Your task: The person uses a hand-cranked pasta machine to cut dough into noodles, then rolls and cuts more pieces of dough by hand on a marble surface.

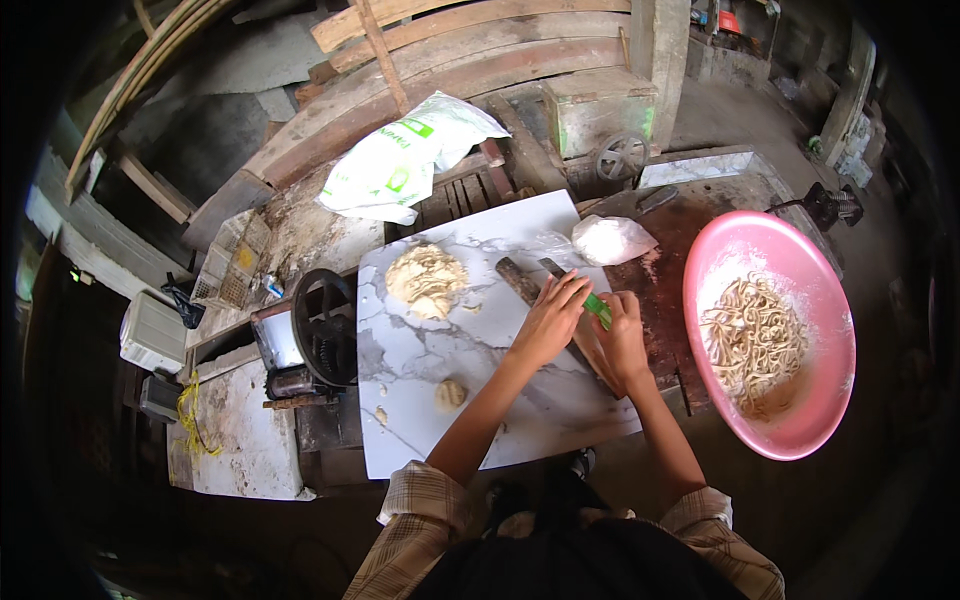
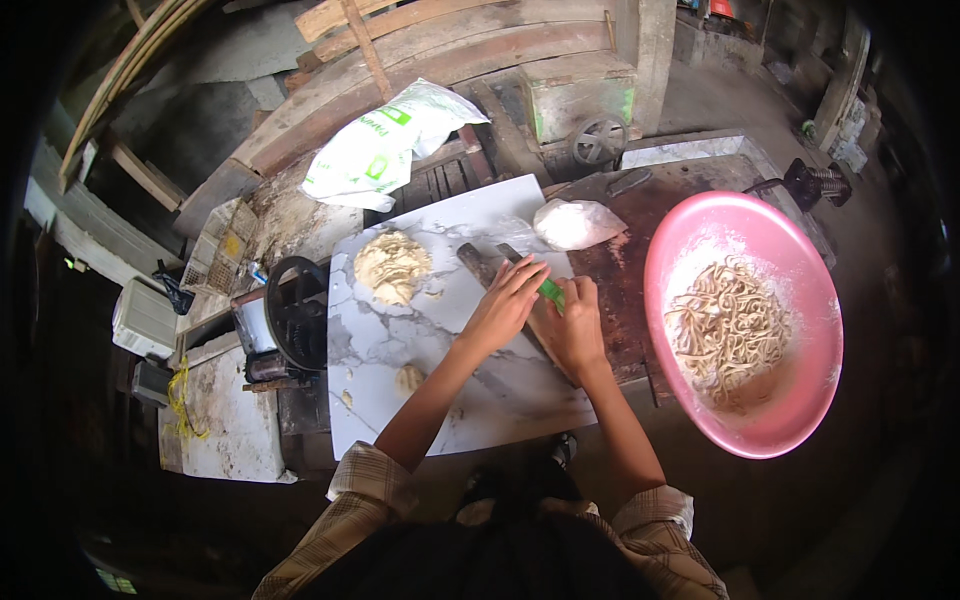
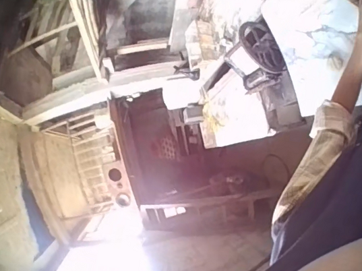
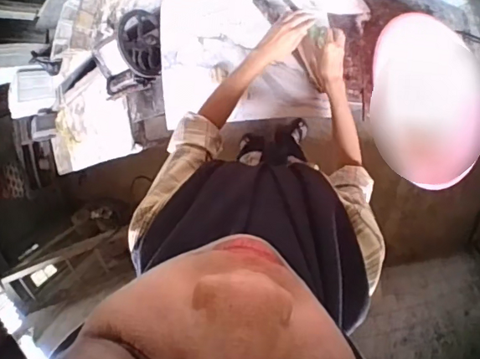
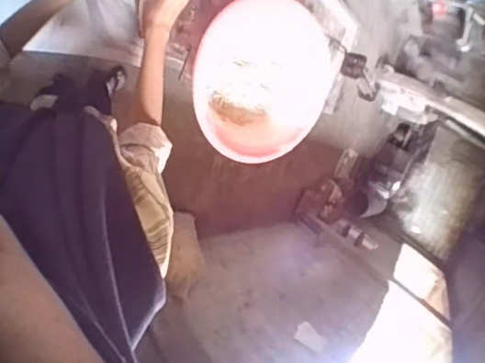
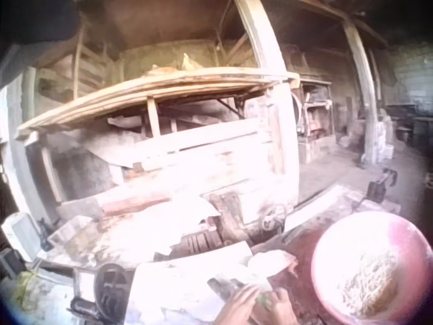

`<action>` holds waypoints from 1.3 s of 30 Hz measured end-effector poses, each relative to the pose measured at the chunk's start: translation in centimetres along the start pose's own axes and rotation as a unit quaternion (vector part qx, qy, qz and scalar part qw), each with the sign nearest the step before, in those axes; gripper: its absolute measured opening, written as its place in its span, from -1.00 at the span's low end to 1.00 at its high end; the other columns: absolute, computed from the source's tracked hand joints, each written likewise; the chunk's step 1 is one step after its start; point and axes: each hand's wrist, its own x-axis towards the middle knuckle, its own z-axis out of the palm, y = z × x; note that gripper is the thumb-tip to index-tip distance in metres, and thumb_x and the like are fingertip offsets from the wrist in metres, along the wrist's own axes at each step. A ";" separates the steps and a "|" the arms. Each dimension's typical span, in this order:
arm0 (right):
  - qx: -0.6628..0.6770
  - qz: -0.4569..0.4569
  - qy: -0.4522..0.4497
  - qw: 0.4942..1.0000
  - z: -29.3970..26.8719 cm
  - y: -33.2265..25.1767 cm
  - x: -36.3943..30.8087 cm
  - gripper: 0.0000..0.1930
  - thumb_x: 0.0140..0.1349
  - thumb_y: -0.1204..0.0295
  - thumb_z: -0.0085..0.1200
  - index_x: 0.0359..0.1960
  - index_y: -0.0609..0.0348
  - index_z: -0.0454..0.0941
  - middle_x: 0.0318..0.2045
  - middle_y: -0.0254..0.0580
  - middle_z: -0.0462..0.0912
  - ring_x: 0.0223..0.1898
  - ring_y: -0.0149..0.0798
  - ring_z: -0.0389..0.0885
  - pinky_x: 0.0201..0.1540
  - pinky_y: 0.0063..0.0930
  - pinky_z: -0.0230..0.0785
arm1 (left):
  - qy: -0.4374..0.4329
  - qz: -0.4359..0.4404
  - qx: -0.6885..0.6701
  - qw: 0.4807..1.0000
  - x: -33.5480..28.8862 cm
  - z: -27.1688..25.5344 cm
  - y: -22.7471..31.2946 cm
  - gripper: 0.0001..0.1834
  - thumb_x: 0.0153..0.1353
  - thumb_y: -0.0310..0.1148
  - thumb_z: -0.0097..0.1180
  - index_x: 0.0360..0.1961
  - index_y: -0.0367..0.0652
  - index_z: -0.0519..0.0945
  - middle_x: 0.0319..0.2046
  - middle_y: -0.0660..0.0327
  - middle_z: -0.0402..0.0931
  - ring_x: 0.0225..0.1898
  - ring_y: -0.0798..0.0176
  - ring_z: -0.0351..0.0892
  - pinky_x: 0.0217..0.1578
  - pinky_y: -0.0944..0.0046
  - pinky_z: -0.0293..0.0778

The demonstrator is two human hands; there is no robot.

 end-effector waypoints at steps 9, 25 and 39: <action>-0.095 0.009 -0.084 0.992 1.7 3.9 0.3 -0.66 -0.04 0.53 0.14 -0.16 0.24 0.46 -0.20 0.04 0.41 -0.11 0.06 0.36 -0.04 -0.16 0.29 | -0.093 -0.122 0.038 0.987 1.0 5.0 -1.5 -0.62 0.22 -0.43 -0.05 0.06 -0.30 0.42 0.10 0.10 0.36 0.24 0.12 0.22 0.27 -0.04 0.06; -0.160 -0.005 -0.214 0.964 7.0 -6.4 -2.0 -0.59 0.14 0.26 0.10 -0.04 0.23 0.41 -0.10 -0.01 0.47 0.00 0.05 0.42 -0.03 -0.15 0.37 | 0.001 -0.081 -0.054 0.995 -8.4 -3.5 -6.9 -0.67 0.24 -0.45 -0.08 0.05 -0.14 0.46 0.10 0.19 0.35 0.26 0.11 0.18 0.27 -0.15 0.01; 0.113 -0.055 -0.336 0.934 5.9 -13.9 -3.9 -0.71 0.21 0.25 0.04 -0.17 0.19 0.53 -0.27 -0.05 0.64 -0.24 0.05 0.60 -0.15 -0.19 0.43 | 0.089 -0.238 0.023 0.967 -21.1 -13.3 -7.1 -0.62 0.35 -0.18 -0.21 -0.42 -0.24 0.51 -0.62 -0.09 0.51 -0.57 -0.20 0.51 -0.46 -0.06 0.46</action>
